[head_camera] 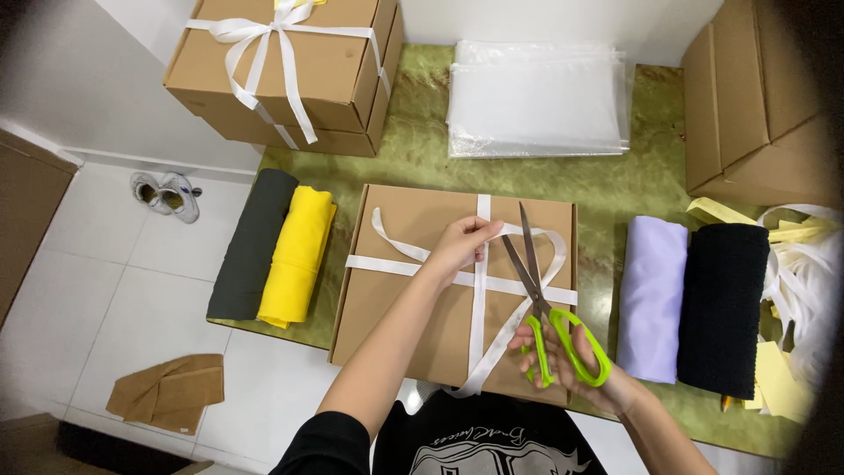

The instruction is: Pack an item into a cardboard box and tie a decorative ribbon around it.

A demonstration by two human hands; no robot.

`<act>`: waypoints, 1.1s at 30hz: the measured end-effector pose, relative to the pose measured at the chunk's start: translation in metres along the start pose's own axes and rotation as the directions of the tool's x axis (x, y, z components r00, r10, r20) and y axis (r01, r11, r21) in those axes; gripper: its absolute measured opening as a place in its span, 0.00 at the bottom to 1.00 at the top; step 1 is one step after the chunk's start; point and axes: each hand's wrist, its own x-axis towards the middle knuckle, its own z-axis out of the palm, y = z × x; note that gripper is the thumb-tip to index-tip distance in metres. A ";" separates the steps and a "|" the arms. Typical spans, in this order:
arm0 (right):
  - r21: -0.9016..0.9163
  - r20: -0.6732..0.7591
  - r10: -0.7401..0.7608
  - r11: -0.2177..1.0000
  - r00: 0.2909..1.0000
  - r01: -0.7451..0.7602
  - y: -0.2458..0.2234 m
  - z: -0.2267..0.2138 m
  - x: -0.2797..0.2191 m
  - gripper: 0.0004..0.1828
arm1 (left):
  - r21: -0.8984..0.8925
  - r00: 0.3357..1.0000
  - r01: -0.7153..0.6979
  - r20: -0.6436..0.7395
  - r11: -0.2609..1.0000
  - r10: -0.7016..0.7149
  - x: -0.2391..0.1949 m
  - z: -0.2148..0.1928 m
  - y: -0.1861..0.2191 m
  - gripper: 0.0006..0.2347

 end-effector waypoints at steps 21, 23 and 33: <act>-0.117 0.093 0.101 0.989 0.991 -0.090 -0.077 -0.036 0.027 0.60 | 0.079 0.932 0.080 0.348 0.994 -0.103 -0.019 -0.032 0.009 0.17; -0.119 0.121 0.084 0.990 0.989 -0.070 -0.074 -0.045 0.033 0.61 | -0.003 0.946 0.030 0.323 1.000 -0.027 -0.013 -0.042 -0.005 0.14; -0.133 0.202 0.077 0.990 0.976 -0.050 -0.082 -0.049 0.051 0.64 | 0.476 0.934 -0.004 0.315 0.879 -0.166 0.006 -0.089 -0.007 0.11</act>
